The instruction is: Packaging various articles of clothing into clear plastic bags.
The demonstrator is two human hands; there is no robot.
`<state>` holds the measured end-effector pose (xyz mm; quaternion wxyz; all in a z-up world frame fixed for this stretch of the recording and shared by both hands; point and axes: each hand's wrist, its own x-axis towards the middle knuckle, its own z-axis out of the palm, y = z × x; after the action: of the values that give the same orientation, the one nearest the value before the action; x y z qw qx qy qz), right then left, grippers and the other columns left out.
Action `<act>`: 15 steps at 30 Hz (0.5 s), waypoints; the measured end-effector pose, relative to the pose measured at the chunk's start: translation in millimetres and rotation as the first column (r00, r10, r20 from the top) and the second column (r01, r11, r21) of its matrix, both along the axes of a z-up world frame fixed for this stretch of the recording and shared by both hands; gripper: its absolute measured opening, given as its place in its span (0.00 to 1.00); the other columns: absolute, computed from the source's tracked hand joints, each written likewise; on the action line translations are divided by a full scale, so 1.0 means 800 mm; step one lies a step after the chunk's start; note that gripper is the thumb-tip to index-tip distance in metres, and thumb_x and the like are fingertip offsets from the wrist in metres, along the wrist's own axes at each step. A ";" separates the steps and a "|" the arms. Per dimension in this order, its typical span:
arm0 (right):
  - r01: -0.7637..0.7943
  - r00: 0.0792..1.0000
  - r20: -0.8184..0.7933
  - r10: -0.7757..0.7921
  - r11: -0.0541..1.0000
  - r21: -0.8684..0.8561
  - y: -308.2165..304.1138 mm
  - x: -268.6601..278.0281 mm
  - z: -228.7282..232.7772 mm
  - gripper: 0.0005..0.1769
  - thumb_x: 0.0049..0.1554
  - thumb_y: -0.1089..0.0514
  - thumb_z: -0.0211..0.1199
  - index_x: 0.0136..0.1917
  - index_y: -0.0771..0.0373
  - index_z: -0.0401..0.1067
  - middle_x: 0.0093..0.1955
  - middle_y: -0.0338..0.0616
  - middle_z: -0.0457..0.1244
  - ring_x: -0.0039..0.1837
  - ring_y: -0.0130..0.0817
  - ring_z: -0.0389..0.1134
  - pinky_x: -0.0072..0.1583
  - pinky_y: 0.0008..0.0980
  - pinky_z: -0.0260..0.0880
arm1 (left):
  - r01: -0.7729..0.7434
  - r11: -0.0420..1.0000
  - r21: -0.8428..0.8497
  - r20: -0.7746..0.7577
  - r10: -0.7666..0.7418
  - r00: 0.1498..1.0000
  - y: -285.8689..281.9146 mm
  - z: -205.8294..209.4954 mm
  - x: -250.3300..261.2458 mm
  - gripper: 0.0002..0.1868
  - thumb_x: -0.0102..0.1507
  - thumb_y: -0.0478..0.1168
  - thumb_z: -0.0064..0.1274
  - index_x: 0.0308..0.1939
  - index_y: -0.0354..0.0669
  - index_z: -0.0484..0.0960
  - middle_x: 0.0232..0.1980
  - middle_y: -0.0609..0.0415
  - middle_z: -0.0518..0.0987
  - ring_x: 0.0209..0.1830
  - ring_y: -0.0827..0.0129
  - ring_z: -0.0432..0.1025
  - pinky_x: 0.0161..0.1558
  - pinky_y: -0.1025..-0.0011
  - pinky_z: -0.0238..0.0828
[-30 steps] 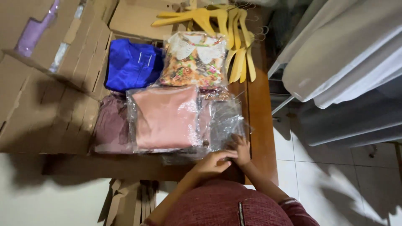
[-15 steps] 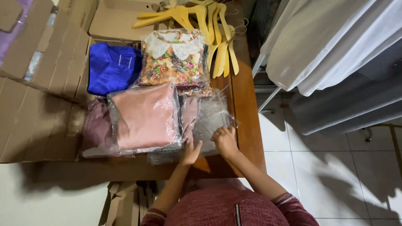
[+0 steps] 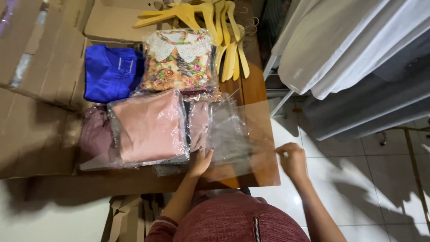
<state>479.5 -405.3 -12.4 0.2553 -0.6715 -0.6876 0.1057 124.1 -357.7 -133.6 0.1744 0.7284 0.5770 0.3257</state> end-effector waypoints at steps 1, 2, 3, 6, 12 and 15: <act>0.094 0.985 -0.138 -0.101 0.994 -0.061 -0.007 0.020 0.010 0.07 0.49 0.69 0.68 0.39 0.59 0.81 0.44 0.45 0.69 0.46 0.40 0.70 0.50 0.43 0.73 | 0.000 1.000 0.016 -0.015 0.001 1.000 0.000 0.003 0.003 0.40 0.66 0.49 0.52 0.77 0.35 0.57 0.77 0.35 0.61 0.77 0.40 0.54 0.75 0.53 0.47; 0.103 0.985 -0.134 -0.111 0.993 -0.064 -0.013 0.028 0.010 0.07 0.49 0.69 0.68 0.39 0.59 0.81 0.44 0.45 0.69 0.46 0.40 0.70 0.50 0.43 0.73 | 0.009 1.000 0.013 -0.011 -0.009 1.000 -0.002 -0.005 0.003 0.40 0.66 0.49 0.52 0.77 0.35 0.57 0.77 0.35 0.61 0.77 0.40 0.54 0.75 0.53 0.47; 0.199 0.963 -0.189 -0.191 0.980 0.021 -0.020 0.038 0.011 0.04 0.51 0.69 0.69 0.40 0.63 0.80 0.43 0.47 0.68 0.44 0.38 0.70 0.47 0.42 0.73 | 0.015 0.999 0.039 -0.020 -0.015 1.000 -0.003 -0.012 0.005 0.39 0.66 0.49 0.52 0.77 0.35 0.58 0.76 0.34 0.62 0.76 0.39 0.55 0.74 0.53 0.48; 0.389 0.857 -0.383 -0.344 0.920 0.046 -0.041 0.052 -0.016 0.03 0.56 0.68 0.70 0.42 0.68 0.76 0.42 0.48 0.67 0.42 0.34 0.69 0.44 0.38 0.76 | 0.012 0.999 -0.041 0.041 -0.011 0.999 -0.005 -0.039 0.014 0.36 0.67 0.50 0.50 0.75 0.37 0.61 0.74 0.34 0.67 0.75 0.42 0.59 0.73 0.54 0.52; 0.328 0.789 -0.528 -0.314 0.942 -0.069 -0.077 0.018 -0.116 0.05 0.53 0.71 0.66 0.44 0.67 0.74 0.41 0.43 0.68 0.44 0.29 0.70 0.45 0.32 0.78 | 0.209 0.880 -0.427 0.634 0.126 0.763 -0.015 -0.022 0.061 0.37 0.70 0.63 0.34 0.72 0.38 0.66 0.68 0.39 0.76 0.71 0.55 0.67 0.71 0.61 0.57; 0.126 0.857 -0.470 -0.210 0.971 -0.205 -0.085 -0.030 -0.136 0.06 0.54 0.68 0.67 0.45 0.66 0.75 0.39 0.45 0.70 0.40 0.31 0.72 0.42 0.32 0.77 | 0.329 0.839 -0.432 0.716 0.098 0.691 -0.024 -0.078 0.075 0.39 0.73 0.68 0.25 0.66 0.34 0.65 0.63 0.36 0.73 0.65 0.55 0.66 0.65 0.59 0.58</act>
<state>455.1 -473.2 -121.2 0.3716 -0.6996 -0.5279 0.3062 183.9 -376.7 -195.9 0.5988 0.5025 0.4804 0.3976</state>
